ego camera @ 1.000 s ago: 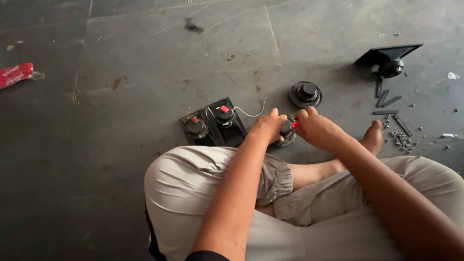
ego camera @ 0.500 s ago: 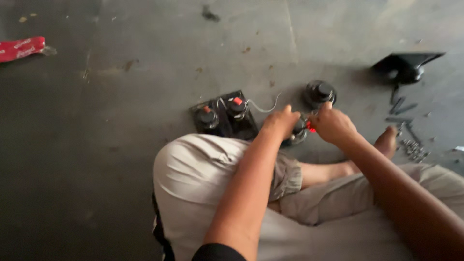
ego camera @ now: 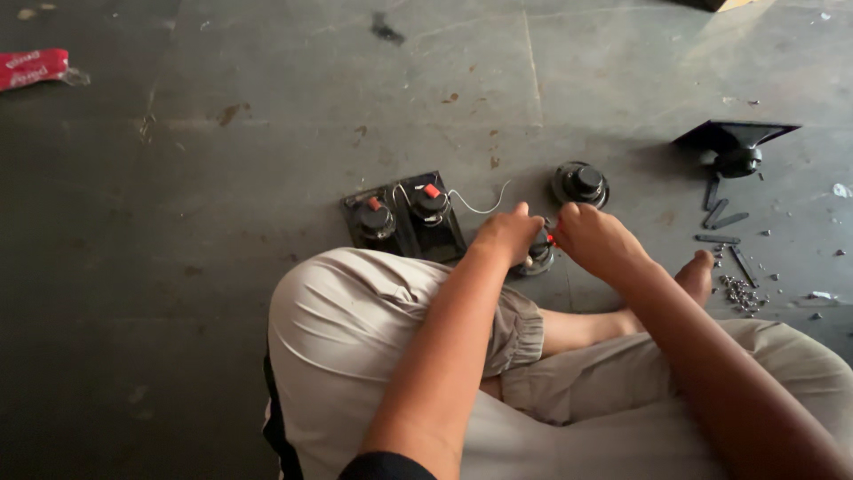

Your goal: The person sits on the floor and uses a red screwdriver to tighten screws on small circular electronic components. They handle the components one at a time, placing them on a black tray after securing the screws.

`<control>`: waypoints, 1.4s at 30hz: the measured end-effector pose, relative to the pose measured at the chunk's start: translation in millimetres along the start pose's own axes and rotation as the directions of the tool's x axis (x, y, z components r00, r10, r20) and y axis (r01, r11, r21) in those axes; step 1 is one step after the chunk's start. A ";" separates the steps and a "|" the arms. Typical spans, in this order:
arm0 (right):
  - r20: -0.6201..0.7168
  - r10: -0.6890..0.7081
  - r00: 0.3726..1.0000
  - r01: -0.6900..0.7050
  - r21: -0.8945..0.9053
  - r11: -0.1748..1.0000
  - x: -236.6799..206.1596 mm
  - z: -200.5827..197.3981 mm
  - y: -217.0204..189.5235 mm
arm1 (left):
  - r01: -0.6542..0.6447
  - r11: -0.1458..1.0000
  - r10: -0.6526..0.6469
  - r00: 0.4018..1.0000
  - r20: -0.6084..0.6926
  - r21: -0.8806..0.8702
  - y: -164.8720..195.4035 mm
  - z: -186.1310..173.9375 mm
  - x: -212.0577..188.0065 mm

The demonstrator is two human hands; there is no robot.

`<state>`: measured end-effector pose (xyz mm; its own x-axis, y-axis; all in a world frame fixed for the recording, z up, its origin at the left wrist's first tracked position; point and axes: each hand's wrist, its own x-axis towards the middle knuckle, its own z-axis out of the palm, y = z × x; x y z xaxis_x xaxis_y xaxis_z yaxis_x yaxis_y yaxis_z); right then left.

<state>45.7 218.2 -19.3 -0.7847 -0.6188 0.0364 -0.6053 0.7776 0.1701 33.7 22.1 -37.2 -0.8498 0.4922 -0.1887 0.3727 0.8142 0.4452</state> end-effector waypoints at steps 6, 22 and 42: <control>0.173 0.347 0.922 -0.359 0.040 0.933 -7.0 22.6 13.5 | -0.091 0.995 0.097 0.984 -0.153 0.047 -13.3 21.6 14.1; 0.127 0.126 0.984 -0.167 0.396 0.903 -6.6 -46.2 -8.4 | -0.011 1.000 0.011 1.000 -0.003 0.025 -3.7 -2.4 -1.8; 0.725 0.549 0.416 -0.815 0.565 -0.127 -7.4 -6.0 9.8 | -0.007 0.997 0.009 0.999 -0.034 0.080 -1.8 -9.6 -16.4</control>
<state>46.3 229.8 -11.9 -0.7557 0.2498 -0.6054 0.6414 0.4687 -0.6074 43.4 9.6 -26.5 -0.8584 0.4891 -0.1547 0.4071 0.8329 0.3750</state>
